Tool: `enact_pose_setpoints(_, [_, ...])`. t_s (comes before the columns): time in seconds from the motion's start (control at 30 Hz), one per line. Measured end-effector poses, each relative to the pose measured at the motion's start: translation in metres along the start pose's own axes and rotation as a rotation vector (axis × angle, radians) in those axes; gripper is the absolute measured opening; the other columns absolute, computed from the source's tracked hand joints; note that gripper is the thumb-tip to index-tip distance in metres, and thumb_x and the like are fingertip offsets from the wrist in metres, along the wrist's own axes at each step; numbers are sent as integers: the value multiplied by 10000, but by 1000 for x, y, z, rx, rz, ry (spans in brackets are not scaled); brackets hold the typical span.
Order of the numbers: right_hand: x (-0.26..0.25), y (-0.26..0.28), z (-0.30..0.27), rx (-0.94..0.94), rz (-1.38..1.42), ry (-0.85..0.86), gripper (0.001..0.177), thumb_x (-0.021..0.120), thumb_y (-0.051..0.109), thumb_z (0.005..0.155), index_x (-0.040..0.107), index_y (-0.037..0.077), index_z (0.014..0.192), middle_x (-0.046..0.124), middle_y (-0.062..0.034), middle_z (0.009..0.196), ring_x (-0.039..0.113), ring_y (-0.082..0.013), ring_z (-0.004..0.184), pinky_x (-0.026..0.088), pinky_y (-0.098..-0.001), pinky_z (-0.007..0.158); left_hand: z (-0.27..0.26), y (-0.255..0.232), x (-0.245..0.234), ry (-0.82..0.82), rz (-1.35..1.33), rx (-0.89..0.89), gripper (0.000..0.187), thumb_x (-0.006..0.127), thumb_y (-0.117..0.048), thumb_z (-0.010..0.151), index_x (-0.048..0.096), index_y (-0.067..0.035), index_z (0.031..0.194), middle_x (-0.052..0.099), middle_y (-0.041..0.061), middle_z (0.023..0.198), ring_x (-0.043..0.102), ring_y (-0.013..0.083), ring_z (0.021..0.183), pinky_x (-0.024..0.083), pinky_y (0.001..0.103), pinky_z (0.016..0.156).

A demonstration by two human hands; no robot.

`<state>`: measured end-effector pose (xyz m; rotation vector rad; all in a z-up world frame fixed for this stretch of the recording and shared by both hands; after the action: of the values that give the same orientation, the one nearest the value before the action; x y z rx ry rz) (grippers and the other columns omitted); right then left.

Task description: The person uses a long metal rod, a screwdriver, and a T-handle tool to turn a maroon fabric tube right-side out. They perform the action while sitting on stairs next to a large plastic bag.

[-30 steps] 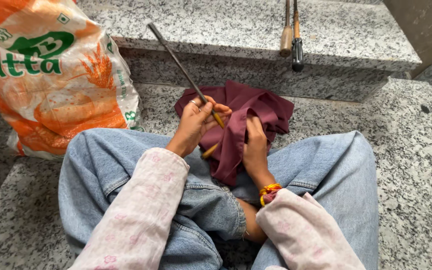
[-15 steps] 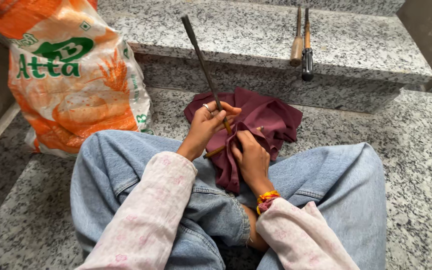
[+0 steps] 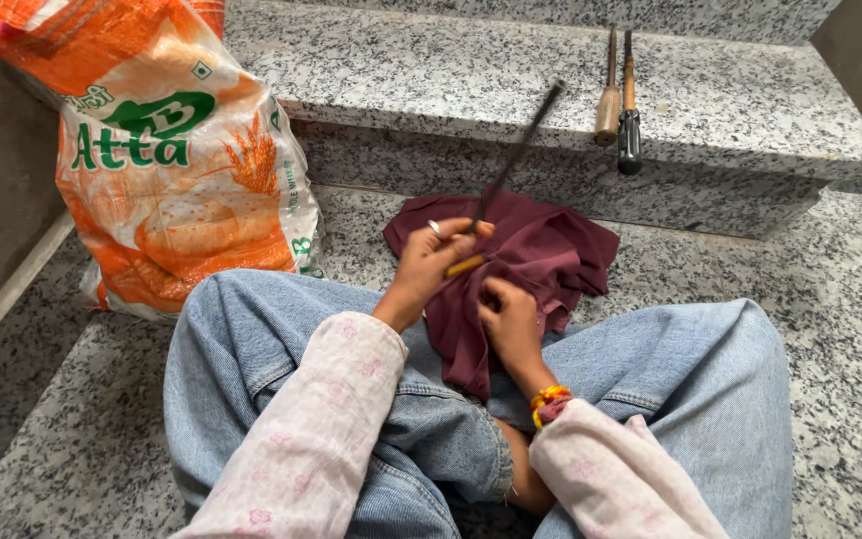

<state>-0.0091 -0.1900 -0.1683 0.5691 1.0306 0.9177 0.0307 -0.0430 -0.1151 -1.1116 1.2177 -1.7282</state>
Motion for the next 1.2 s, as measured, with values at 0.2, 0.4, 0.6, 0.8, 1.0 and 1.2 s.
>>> enact_pose_setpoints(0.2, [-23, -54, 6, 383, 256, -279, 284, 459, -82, 949, 706, 2, 1063, 659, -102, 858, 581, -172, 701, 461, -357, 594, 2, -22, -34, -210, -239, 189, 179, 579, -124, 1073, 653, -29, 1206, 742, 81, 1050, 710, 174, 974, 584, 329, 866])
enact_pose_setpoints(0.4, [-46, -56, 26, 535, 1350, -193, 351, 425, 127, 968, 681, 31, 1189, 774, -63, 1119, 737, -178, 1049, 582, -350, 966, 8, -22, -49, -224, -526, 192, 283, 553, -224, 1066, 595, -79, 1306, 724, 106, 1047, 734, 251, 1025, 615, 417, 941])
enact_pose_setpoints(0.6, [6, -48, -8, 914, 1392, 35, 392, 533, 359, 1021, 634, 63, 1257, 709, -97, 1229, 679, -252, 1131, 547, -421, 1028, 9, -9, -54, -231, -606, 181, 301, 538, -242, 1078, 567, -86, 1334, 718, 113, 1044, 732, 283, 1042, 608, 438, 952])
enact_pose_setpoints(0.8, [7, -8, -14, 961, 1370, 124, 349, 529, 317, 983, 625, 107, 1245, 709, -79, 1208, 674, -253, 1119, 539, -444, 1027, 6, 6, -50, -223, -620, 138, 222, 520, -222, 1084, 535, -81, 1255, 699, 122, 997, 725, 326, 1077, 605, 460, 969])
enact_pose_setpoints(1.0, [16, -12, -20, 724, 1570, 316, 325, 514, 204, 948, 611, 84, 1234, 712, -95, 1192, 687, -258, 1114, 549, -455, 1036, 5, 14, -37, -153, -670, 35, 165, 475, -218, 1085, 512, -71, 1148, 687, 134, 971, 719, 352, 1100, 597, 489, 983])
enact_pose_setpoints(1.2, [31, -78, -17, 793, 1561, -37, 295, 589, 329, 1062, 624, 77, 1211, 712, -84, 1144, 692, -228, 1071, 586, -429, 984, 9, 25, -21, -42, -578, -26, 126, 460, -190, 1107, 508, -80, 1145, 661, 109, 950, 710, 325, 1090, 580, 468, 1012])
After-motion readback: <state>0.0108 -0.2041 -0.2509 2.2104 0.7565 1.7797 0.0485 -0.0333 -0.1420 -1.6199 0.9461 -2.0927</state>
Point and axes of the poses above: each hand's wrist, its own z-axis towards the middle knuckle, its own x-axis out of the palm, y = z × x, the point moved 6 cm from there along z, towards the middle knuckle
